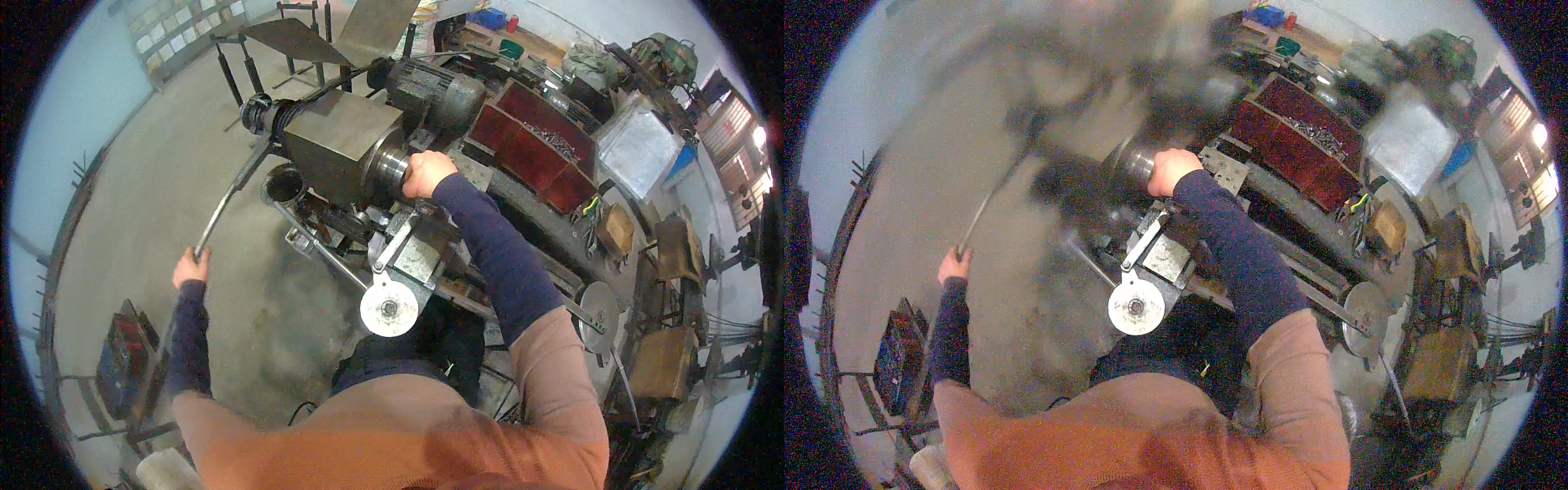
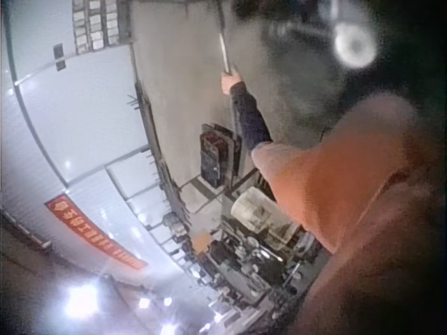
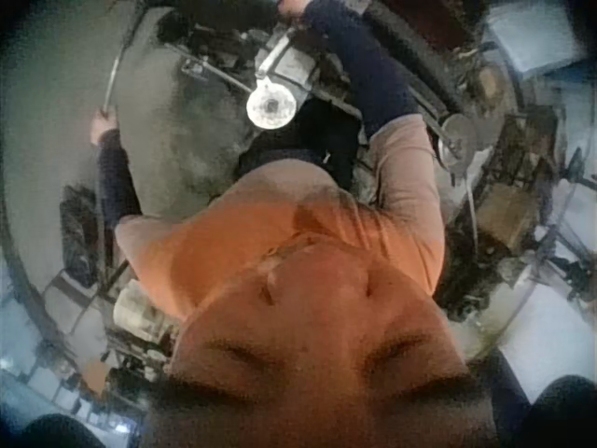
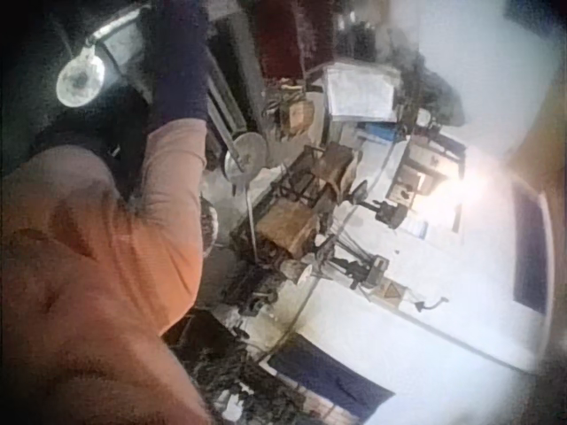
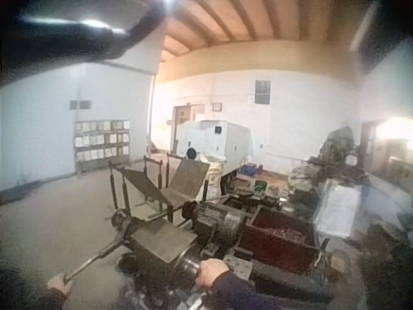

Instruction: The person operates a metal lathe to machine small cylindrical metal parts. They repeatedly pick up a metal rod, insert it into the lathe chuck, engage the machine using levers, and remove the finished part, placing it into a collection bin.

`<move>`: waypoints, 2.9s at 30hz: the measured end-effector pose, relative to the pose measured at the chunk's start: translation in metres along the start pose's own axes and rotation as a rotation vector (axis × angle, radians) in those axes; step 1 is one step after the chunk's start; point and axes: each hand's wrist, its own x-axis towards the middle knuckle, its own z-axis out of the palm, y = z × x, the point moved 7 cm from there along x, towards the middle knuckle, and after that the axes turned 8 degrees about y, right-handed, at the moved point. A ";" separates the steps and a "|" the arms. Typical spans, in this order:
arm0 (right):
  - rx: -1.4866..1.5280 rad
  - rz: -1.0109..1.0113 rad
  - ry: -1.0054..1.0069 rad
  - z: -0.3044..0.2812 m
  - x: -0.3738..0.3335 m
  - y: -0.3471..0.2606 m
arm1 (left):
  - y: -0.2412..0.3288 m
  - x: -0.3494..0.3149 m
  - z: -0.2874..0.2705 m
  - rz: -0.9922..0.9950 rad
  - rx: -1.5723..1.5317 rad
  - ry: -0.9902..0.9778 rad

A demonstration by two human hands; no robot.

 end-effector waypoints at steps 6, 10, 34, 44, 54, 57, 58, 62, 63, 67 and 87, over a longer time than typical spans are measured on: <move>-0.059 -0.068 0.167 -0.004 -0.008 0.015 | 0.041 -0.047 -0.011 -0.022 -0.015 -0.016; 0.424 -0.387 0.539 -0.060 -0.091 0.020 | 0.049 -0.053 -0.019 0.182 -0.004 0.077; 0.974 -0.141 0.571 -0.029 -0.260 0.035 | 0.385 -0.265 -0.116 0.909 -1.697 -0.950; 0.853 -0.150 0.595 -0.048 -0.251 0.049 | 0.372 -0.241 -0.100 0.812 -1.535 -0.929; 0.121 0.199 0.943 -0.125 -0.160 0.247 | 0.302 -0.169 -0.059 0.425 -1.615 -0.671; 0.223 0.284 0.807 -0.103 -0.168 0.243 | 0.292 -0.154 -0.032 0.358 -1.636 -0.617; 0.202 0.197 0.799 -0.098 -0.179 0.225 | 0.287 -0.147 -0.029 0.358 -1.546 -0.540; 0.366 0.323 0.703 -0.062 -0.279 0.195 | 0.251 -0.118 0.025 0.318 -1.435 -0.352; 0.467 0.438 0.657 -0.049 -0.316 0.196 | 0.249 -0.115 0.040 0.375 -1.348 -0.347; 0.452 0.836 0.795 -0.028 -0.503 0.196 | 0.263 -0.115 0.067 0.544 -1.067 0.025; -0.227 1.109 0.095 0.116 -0.638 0.173 | 0.263 -0.099 0.085 0.579 -0.966 -0.020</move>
